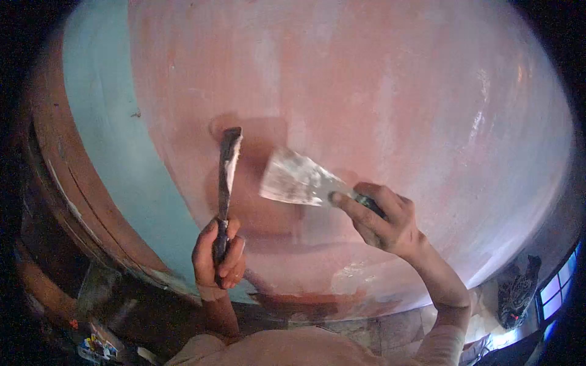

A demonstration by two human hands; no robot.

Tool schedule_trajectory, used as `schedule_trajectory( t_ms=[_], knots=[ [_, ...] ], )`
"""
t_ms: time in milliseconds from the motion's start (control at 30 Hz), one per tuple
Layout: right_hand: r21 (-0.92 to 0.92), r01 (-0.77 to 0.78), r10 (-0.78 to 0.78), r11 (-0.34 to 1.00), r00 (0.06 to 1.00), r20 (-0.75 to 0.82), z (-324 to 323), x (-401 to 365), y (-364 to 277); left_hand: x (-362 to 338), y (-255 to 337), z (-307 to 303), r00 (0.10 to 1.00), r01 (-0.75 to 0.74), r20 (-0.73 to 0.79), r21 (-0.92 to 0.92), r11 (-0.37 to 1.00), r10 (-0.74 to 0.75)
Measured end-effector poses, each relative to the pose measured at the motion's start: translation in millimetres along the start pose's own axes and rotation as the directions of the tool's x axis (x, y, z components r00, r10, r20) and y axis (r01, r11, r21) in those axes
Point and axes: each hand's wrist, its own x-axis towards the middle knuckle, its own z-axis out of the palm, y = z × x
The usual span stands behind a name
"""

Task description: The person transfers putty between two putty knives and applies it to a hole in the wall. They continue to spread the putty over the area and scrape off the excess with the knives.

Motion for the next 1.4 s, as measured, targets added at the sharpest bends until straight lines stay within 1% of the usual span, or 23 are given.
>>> schedule_trajectory(
  t_ms=[67, 167, 233, 300, 333, 400, 433, 467, 500, 533, 567, 633, 700, 733, 767, 800, 833, 867, 967, 1000, 1100, 1300, 1400],
  knots=[
    [0.02, 0.02, -0.019, 1.0, 0.997, -0.076, -4.5, 18.6, -2.4, 1.6, -7.5, 3.0, 0.994, 0.05, 0.097, -0.088, 0.995, -0.042],
    [0.052, 0.118, -0.112, 0.992, 0.989, -0.096, 8.2, 26.4, -6.0, -1.3, -13.6, 3.5, 0.964, 0.156, 0.251, -0.266, 0.951, -0.088],
    [0.081, 0.091, -0.086, 0.993, 0.994, -0.06, 14.5, 16.7, -6.3, -5.5, -12.5, 2.3, 0.939, 0.225, 0.329, -0.377, 0.898, -0.097],
    [0.091, 0.072, -0.07, 0.993, 0.997, -0.035, 16.3, 5.4, -5.5, -8.6, -11.7, -5.8, 0.96, 0.206, 0.261, -0.391, 0.897, -0.107],
    [0.123, 0.015, -0.018, 0.992, 0.999, 0.028, 15.6, -5.3, -4.1, -11.3, -10.5, -8.9, 0.967, 0.199, 0.226, -0.399, 0.895, -0.114],
    [0.173, -0.106, 0.077, 0.979, 0.983, 0.164, 10.4, -28.0, 1.8, -17.2, -4.4, -8.7, 0.991, 0.083, 0.118, -0.141, 0.986, -0.067],
    [0.218, -0.174, 0.142, 0.96, 0.977, 0.158, 6.8, -32.4, 4.3, -19.7, -0.5, -8.8, 0.997, 0.035, 0.069, -0.003, 0.999, -0.034],
    [0.26, -0.243, 0.208, 0.934, 0.966, 0.156, 0.1, -34.9, 6.3, -22.0, 3.3, -9.3, 0.999, 0.028, 0.024, 0.217, 0.976, -0.034],
    [0.297, -0.318, 0.282, 0.9, 0.946, 0.16, -7.7, -35.9, 5.0, -23.7, 7.3, -10.5, 0.999, 0.039, -0.018, 0.423, 0.905, -0.035],
    [0.255, -0.346, 0.309, 0.903, 0.935, 0.173, -17.9, -26.5, 4.0, -23.9, 12.5, -12.7, 0.998, 0.062, -0.052, 0.609, 0.791, -0.039],
    [0.209, -0.379, 0.343, 0.901, 0.92, 0.19, -31.8, -12.8, 7.0, -23.5, 21.8, -17.5, 0.99, 0.12, -0.023, 0.656, 0.745, -0.139],
    [-0.028, -0.154, 0.154, 0.988, 0.931, 0.331, -55.4, 8.1, 26.1, -23.6, 42.9, -32.3, 0.938, 0.232, 0.006, 0.731, 0.642, -0.346],
    [-0.23, 0.089, 0.015, 0.969, 0.909, 0.416, -69.2, 27.1, 33.2, -19.3, 57.8, -48.5, 0.878, 0.466, -0.135, 0.455, 0.759, -0.458],
    [-0.29, 0.111, 0.01, 0.95, 0.922, 0.387, -68.7, 28.8, 32.2, -18.2, 59.0, -52.5, 0.834, 0.552, -0.193, 0.29, 0.781, -0.518],
    [-0.206, -0.013, 0.085, 0.978, 0.934, 0.348, -65.4, 24.2, 28.8, -16.6, 54.1, -54.9, 0.828, 0.557, 0.011, 0.089, 0.826, -0.56],
    [-0.122, -0.133, 0.165, 0.984, 0.94, 0.3, -59.4, 18.4, 25.5, -11.8, 49.4, -58.6, 0.815, 0.566, 0.216, -0.102, 0.818, -0.537],
    [-0.034, -0.249, 0.249, 0.968, 0.936, 0.25, -54.1, 13.6, 21.3, -7.3, 47.1, -58.8, 0.789, 0.586, 0.408, -0.273, 0.763, -0.46],
    [-0.006, -0.349, 0.337, 0.937, 0.901, 0.272, -52.4, 9.6, 13.2, -8.5, 42.8, -53.2, 0.798, 0.572, 0.416, -0.293, 0.766, -0.436],
    [-0.193, -0.176, 0.212, 0.965, 0.958, 0.19, -46.0, 15.1, 5.4, -10.7, 25.6, -43.5, 0.806, 0.585, 0.47, -0.548, 0.598, -0.359],
    [-0.237, -0.171, 0.208, 0.956, 0.967, 0.146, -42.3, 15.8, 4.7, -11.6, 21.3, -36.7, 0.828, 0.556, 0.468, -0.606, 0.569, -0.31],
    [-0.269, -0.145, 0.173, 0.952, 0.981, 0.083, -35.7, 17.8, -0.3, -11.3, 14.7, -24.2, 0.835, 0.544, 0.493, -0.67, 0.505, -0.244],
    [-0.325, -0.094, 0.107, 0.941, 0.994, 0.022, -32.0, 15.9, -2.3, -18.6, 9.0, -11.0, 0.846, 0.531, 0.478, -0.715, 0.455, -0.235],
    [-0.311, -0.091, 0.094, 0.946, 0.996, -0.006, -33.0, 14.3, -0.7, -17.9, 5.4, -6.4, 0.818, 0.57, 0.518, -0.679, 0.463, -0.249]
  ],
)
